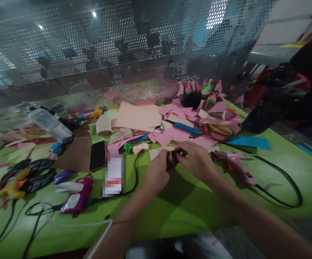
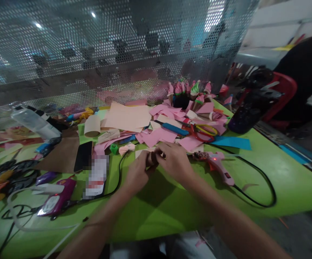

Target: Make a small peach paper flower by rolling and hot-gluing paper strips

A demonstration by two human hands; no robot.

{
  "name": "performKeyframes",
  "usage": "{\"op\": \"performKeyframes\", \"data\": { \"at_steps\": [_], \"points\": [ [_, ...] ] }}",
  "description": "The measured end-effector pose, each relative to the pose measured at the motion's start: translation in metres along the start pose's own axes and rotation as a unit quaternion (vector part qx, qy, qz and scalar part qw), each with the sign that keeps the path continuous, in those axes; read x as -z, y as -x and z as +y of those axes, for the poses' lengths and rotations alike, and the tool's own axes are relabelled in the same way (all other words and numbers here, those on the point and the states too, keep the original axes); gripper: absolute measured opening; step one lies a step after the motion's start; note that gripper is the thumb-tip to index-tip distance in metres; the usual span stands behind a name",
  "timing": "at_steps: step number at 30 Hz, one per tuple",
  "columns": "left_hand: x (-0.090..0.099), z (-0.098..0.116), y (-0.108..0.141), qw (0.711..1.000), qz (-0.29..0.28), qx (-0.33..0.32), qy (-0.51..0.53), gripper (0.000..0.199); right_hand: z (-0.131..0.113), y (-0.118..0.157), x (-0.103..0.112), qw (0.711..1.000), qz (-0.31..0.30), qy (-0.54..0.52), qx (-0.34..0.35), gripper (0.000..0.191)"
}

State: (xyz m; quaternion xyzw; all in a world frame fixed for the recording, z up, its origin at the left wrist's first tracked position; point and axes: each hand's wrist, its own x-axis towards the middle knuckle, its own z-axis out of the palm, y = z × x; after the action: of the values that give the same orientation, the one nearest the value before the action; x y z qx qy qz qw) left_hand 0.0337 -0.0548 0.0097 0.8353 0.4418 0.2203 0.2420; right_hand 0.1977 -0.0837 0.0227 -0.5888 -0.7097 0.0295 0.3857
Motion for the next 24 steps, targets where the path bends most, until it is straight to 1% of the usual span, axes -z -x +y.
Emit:
{"op": "performKeyframes", "data": {
  "at_steps": [5,12,17,21,24],
  "points": [
    [0.0001,0.0005,-0.0008,1.000,0.004,-0.004,0.017,0.016,-0.0003,0.0003,0.0001,1.000,0.017,0.004,0.001,0.014],
    [0.0029,0.0032,-0.0032,0.996,0.021,0.039,0.072,0.018,-0.0006,-0.0014,0.0002,0.998,0.031,-0.047,-0.027,0.015],
    [0.0028,0.0044,-0.0044,0.995,0.030,0.055,0.078,0.020,-0.0015,-0.0028,0.0018,0.996,0.037,-0.068,-0.031,0.014],
    [0.0023,0.0047,-0.0052,0.995,0.040,0.053,0.076,0.019,-0.0028,-0.0028,0.0043,0.995,0.029,-0.090,-0.044,0.013],
    [0.0018,0.0028,-0.0056,0.996,0.040,0.049,0.064,0.018,-0.0022,-0.0029,0.0050,0.993,0.010,-0.107,-0.055,0.013]
  ]
}}
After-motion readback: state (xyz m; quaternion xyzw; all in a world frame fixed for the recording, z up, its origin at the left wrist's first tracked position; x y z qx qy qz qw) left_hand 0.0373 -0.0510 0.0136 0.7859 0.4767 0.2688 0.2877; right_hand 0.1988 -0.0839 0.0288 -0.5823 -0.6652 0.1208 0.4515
